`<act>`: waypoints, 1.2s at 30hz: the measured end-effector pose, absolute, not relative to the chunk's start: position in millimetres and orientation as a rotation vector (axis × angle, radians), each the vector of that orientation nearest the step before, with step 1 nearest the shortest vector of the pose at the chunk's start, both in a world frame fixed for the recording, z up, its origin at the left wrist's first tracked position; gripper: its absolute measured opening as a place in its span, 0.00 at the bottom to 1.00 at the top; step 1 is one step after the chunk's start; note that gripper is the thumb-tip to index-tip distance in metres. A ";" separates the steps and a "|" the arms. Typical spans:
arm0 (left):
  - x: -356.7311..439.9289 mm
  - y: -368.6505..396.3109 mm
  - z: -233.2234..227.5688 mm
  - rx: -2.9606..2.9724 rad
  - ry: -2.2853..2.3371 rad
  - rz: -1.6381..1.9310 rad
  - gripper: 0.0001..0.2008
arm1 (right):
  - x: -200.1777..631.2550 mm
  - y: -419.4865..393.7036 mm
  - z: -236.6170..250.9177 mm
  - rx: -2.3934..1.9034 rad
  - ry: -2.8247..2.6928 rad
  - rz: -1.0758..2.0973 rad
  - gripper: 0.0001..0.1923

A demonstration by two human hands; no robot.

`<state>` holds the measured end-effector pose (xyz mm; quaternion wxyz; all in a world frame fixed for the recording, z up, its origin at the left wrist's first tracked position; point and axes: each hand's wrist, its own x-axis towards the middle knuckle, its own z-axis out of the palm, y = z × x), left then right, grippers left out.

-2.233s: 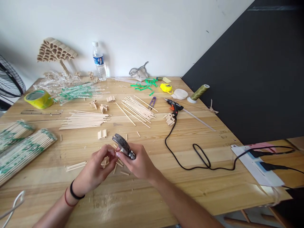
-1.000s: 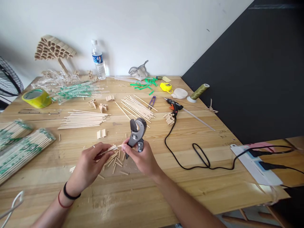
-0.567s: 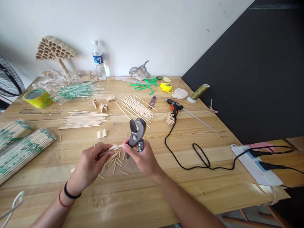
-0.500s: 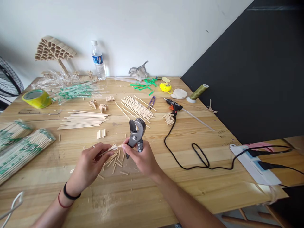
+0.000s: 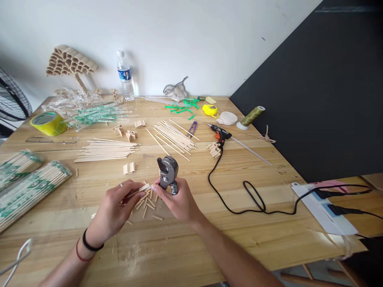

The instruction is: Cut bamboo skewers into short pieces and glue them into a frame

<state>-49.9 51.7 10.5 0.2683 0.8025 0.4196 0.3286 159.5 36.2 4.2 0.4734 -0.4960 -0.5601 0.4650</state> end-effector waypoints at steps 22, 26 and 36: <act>-47.7 47.8 13.0 2.136 1.064 0.896 0.05 | 156.7 34.4 5.1 -1.096 -1.380 1.106 0.08; -48.4 47.5 13.2 2.124 1.128 0.902 0.04 | 158.4 35.1 4.1 -1.079 -1.415 1.034 0.07; -49.5 50.3 10.6 2.160 1.039 0.900 0.07 | 159.0 35.0 3.1 -1.062 -1.464 0.930 0.05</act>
